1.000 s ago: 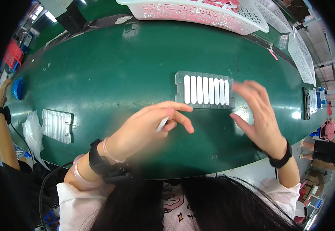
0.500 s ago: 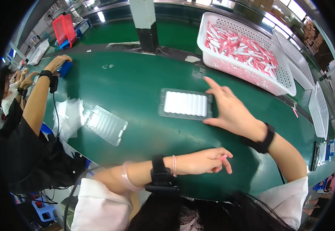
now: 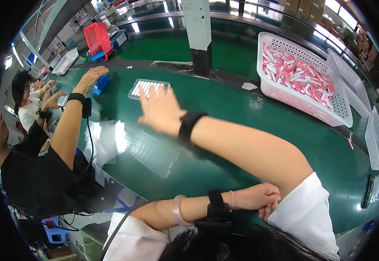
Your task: The person assembles white and pink plastic components by hand, then places the assembled units into a clear plastic tray.
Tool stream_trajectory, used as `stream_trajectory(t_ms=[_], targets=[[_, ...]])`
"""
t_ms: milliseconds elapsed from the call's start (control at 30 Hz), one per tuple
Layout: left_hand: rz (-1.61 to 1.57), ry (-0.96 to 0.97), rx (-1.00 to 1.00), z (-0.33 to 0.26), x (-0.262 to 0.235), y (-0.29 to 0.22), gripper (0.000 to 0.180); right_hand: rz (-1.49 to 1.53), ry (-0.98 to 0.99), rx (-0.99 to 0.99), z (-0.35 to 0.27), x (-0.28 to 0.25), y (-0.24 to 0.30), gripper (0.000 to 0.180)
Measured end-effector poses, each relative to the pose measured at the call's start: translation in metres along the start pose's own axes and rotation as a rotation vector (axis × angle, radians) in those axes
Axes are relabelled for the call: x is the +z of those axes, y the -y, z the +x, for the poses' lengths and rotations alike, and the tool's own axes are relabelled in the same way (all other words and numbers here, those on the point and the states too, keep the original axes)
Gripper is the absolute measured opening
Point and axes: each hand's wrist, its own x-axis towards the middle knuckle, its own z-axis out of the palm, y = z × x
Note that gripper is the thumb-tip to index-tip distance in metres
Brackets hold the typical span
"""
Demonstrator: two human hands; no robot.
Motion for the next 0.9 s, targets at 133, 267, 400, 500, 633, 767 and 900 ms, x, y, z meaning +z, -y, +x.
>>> stream_trajectory(t_ms=[133, 267, 400, 500, 633, 767, 900], targets=[[0.020, -0.035, 0.094, 0.002, -0.001, 0.007, 0.027, 0.112, 0.317, -0.124, -0.061, -0.016, 0.053, 0.097], [-0.081, -0.021, 0.212, 0.003, 0.006, 0.003, 0.028, 0.056, 0.159, -0.056, -0.078, -0.017, 0.040, 0.084], [0.097, -0.168, 0.128, 0.001, 0.007, -0.010, 0.025, 0.181, 0.302, -0.176, -0.100, -0.067, -0.041, 0.086], [0.104, -0.200, 0.221, -0.004, 0.008, -0.018, 0.024, 0.261, 0.407, -0.027, -0.140, -0.112, -0.110, 0.083], [0.135, -0.279, 0.319, -0.006, 0.015, -0.025, 0.023, 0.298, 0.326, 0.177, -0.228, -0.161, -0.160, 0.080], [0.122, -0.316, 0.338, -0.007, 0.014, -0.025, 0.023, 0.343, 0.359, 0.304, -0.285, -0.192, -0.150, 0.079], [0.146, -0.338, 0.324, -0.005, 0.011, -0.022, 0.024, 0.426, 0.232, 0.365, -0.292, -0.198, -0.128, 0.053]])
